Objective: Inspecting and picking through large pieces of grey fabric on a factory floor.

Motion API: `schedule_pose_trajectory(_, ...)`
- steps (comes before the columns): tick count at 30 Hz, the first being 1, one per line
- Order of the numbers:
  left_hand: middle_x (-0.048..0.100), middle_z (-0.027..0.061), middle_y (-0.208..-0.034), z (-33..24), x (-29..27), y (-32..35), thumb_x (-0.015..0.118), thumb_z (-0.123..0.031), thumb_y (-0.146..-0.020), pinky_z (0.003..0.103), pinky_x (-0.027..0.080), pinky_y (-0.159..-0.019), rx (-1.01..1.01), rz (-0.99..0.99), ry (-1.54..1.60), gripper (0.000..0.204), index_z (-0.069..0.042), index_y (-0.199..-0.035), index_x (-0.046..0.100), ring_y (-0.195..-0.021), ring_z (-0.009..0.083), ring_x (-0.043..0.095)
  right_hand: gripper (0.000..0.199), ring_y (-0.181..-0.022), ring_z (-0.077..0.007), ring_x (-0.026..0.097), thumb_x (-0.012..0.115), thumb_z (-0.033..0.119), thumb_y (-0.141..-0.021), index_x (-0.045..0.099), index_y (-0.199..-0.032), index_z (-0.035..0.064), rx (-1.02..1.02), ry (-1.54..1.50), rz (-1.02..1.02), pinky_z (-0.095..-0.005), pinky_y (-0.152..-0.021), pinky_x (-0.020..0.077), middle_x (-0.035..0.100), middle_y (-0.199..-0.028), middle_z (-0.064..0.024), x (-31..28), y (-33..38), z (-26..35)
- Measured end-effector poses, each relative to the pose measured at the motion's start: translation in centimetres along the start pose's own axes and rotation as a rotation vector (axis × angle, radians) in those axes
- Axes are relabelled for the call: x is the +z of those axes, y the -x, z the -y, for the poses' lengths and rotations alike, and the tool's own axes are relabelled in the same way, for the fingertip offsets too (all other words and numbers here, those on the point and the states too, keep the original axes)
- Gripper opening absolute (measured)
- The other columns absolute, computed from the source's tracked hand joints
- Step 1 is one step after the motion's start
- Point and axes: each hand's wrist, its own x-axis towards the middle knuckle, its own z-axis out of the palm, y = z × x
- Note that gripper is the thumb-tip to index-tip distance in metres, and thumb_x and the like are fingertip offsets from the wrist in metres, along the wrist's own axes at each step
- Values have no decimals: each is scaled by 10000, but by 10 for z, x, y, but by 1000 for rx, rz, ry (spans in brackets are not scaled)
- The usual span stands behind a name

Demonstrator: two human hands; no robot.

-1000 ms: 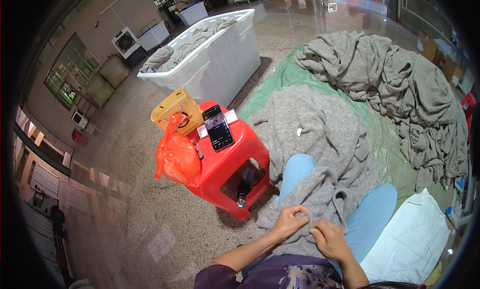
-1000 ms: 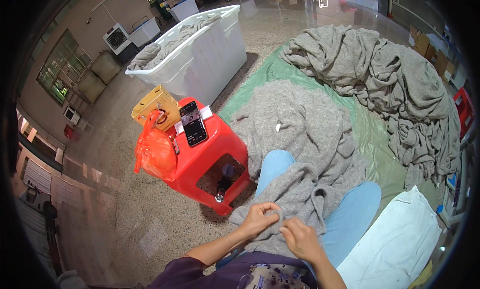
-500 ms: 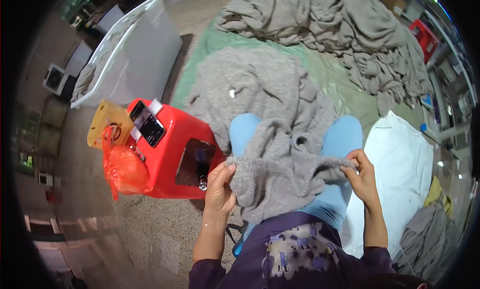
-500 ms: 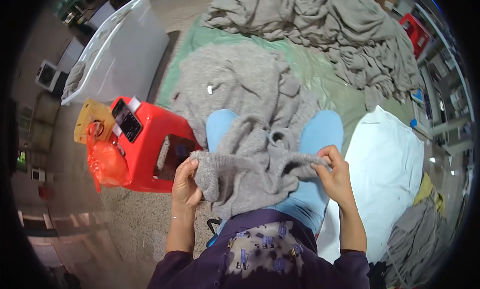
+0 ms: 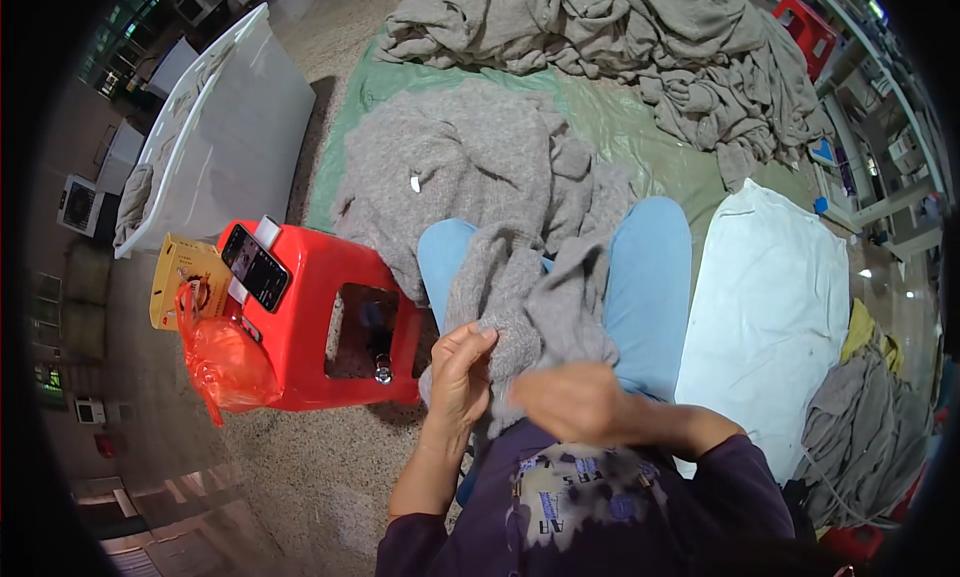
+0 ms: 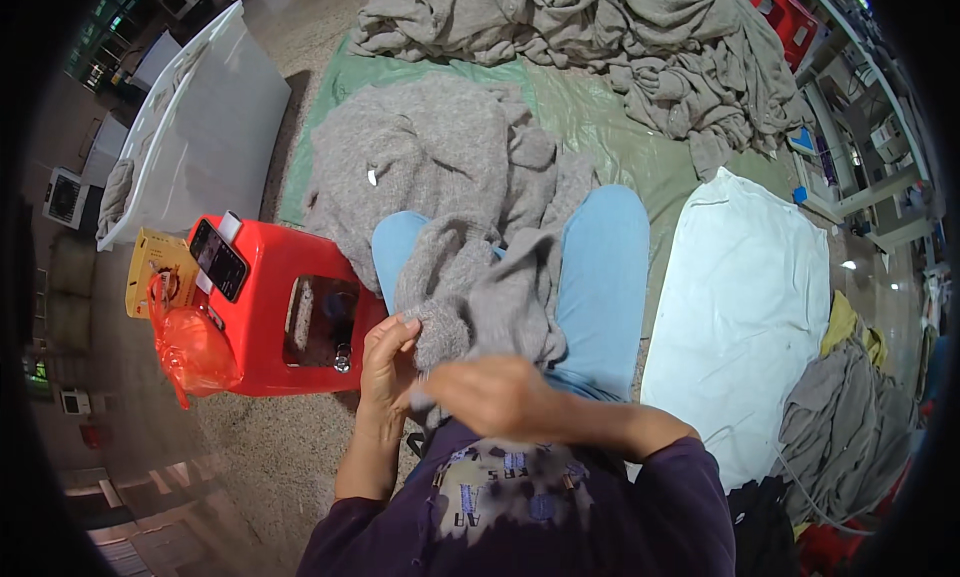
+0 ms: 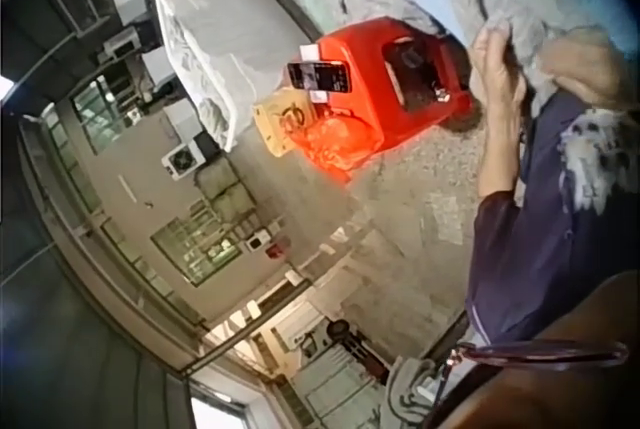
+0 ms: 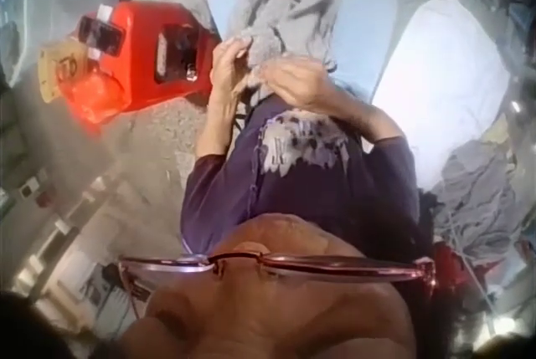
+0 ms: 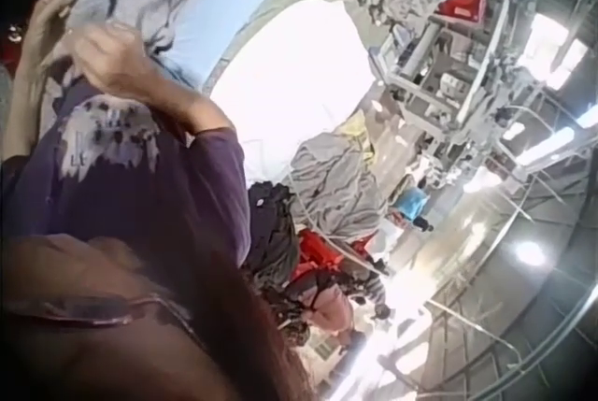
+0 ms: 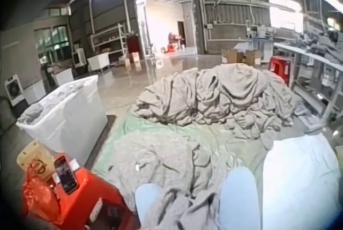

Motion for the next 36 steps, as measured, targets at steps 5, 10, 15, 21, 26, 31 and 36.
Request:
schedule_pose_trajectory(5,660,19,-860,6,4,7,602,8,-844,200,436,-697,55,-34,-112,88,19,-910,658,-747,57,579,272,-714,-229,633,628,29,-693,637,-962,-8,-27,239,-391,-317,-610,509,623,-939,-103,8,-9,-27)
schedule_pose_trajectory(10,649,5,-837,2,9,9,615,0,-850,194,428,-680,71,-43,-111,85,18,-920,660,-732,50,571,290,-679,-208,629,712,-19,-666,658,-949,16,0,320,-364,-301,-549,487,637,-893,-96,6,-4,-35)
schedule_pose_trajectory(15,636,-12,-804,3,12,8,639,-29,-858,173,399,-618,68,-78,-154,60,10,-899,658,-681,33,540,278,-672,-208,628,716,-12,-659,657,-929,20,-39,303,-425,-295,-543,482,635,-889,-93,11,-6,-39)
schedule_pose_trajectory(21,657,-2,-810,12,2,8,672,-55,-844,166,372,-593,165,-37,-285,86,-2,-909,656,-656,18,517,266,-679,-210,621,717,-11,-664,656,-920,20,11,356,-400,-297,-556,478,627,-861,-79,14,-6,-37)
schedule_pose_trajectory(26,655,4,-816,17,-8,10,653,38,-812,171,424,-593,252,-153,-581,142,-9,-946,655,-677,23,549,259,-712,-213,606,669,-59,-693,645,-942,8,274,-72,-318,-295,-609,475,615,-830,-86,12,-11,-42)
schedule_pose_trajectory(31,632,-14,-851,8,-11,14,605,58,-803,175,419,-609,252,99,-670,171,4,-957,655,-724,18,534,218,-721,-255,607,656,75,-733,638,-943,16,694,-400,38,-342,-643,475,584,-768,-123,-18,-22,-52)
schedule_pose_trajectory(36,620,-16,-775,-2,-17,10,558,39,-820,203,435,-622,209,236,-782,143,12,-920,656,-711,33,521,141,-507,-288,540,629,117,-753,611,-831,2,579,-235,324,-374,-514,427,513,-576,-150,-23,-26,-47)
